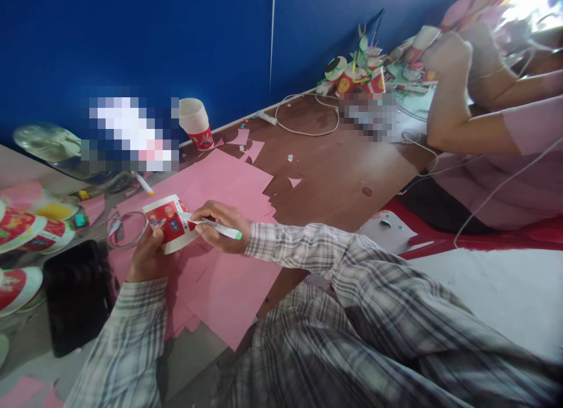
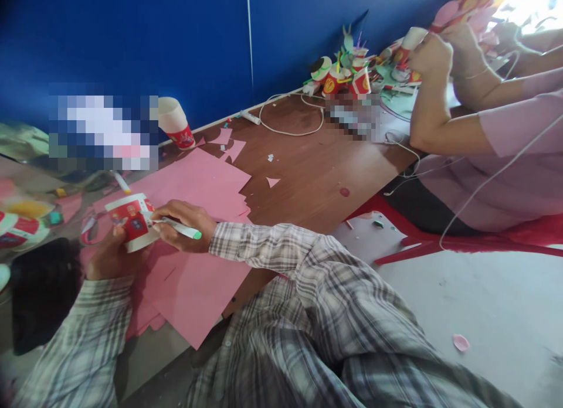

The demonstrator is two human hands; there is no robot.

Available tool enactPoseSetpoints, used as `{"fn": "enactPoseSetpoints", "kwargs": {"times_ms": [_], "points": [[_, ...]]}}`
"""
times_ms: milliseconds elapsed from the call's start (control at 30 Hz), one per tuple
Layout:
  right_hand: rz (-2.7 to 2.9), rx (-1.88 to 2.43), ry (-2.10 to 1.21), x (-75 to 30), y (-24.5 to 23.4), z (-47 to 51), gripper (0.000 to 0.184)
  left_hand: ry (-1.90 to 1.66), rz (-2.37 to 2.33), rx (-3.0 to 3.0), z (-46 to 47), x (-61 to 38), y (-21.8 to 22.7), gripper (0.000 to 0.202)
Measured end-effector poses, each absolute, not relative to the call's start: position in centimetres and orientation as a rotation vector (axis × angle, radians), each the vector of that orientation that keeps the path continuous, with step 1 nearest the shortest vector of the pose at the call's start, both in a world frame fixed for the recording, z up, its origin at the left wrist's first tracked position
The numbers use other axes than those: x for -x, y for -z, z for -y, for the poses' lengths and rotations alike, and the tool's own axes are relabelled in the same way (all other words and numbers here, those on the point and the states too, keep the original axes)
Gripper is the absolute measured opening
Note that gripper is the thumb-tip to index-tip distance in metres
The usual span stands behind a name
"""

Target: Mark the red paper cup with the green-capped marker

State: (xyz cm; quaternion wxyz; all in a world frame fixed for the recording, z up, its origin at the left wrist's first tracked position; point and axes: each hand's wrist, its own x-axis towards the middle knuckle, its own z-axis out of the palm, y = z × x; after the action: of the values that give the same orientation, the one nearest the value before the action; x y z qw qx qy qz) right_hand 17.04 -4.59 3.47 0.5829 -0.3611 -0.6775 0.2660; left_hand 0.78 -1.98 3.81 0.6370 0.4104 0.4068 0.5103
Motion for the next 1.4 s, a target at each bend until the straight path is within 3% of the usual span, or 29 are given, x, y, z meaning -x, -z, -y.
{"fn": "enactPoseSetpoints", "kwargs": {"times_ms": [367, 1100, 1400], "points": [[1.587, 0.837, -0.663, -17.2, -3.5, 4.6, 0.021, -1.118, -0.86, -0.882, 2.1, -0.8, -4.3, 0.058], [1.478, 0.836, -0.795, -16.9, -3.4, 4.5, 0.022, -1.088, -0.805, -0.844, 2.1, -0.6, -4.5, 0.057], [1.525, 0.909, -0.909, -17.1, -3.9, 4.5, 0.017, -1.124, -0.863, -0.832, 1.6, 0.2, -4.0, 0.046]]}}
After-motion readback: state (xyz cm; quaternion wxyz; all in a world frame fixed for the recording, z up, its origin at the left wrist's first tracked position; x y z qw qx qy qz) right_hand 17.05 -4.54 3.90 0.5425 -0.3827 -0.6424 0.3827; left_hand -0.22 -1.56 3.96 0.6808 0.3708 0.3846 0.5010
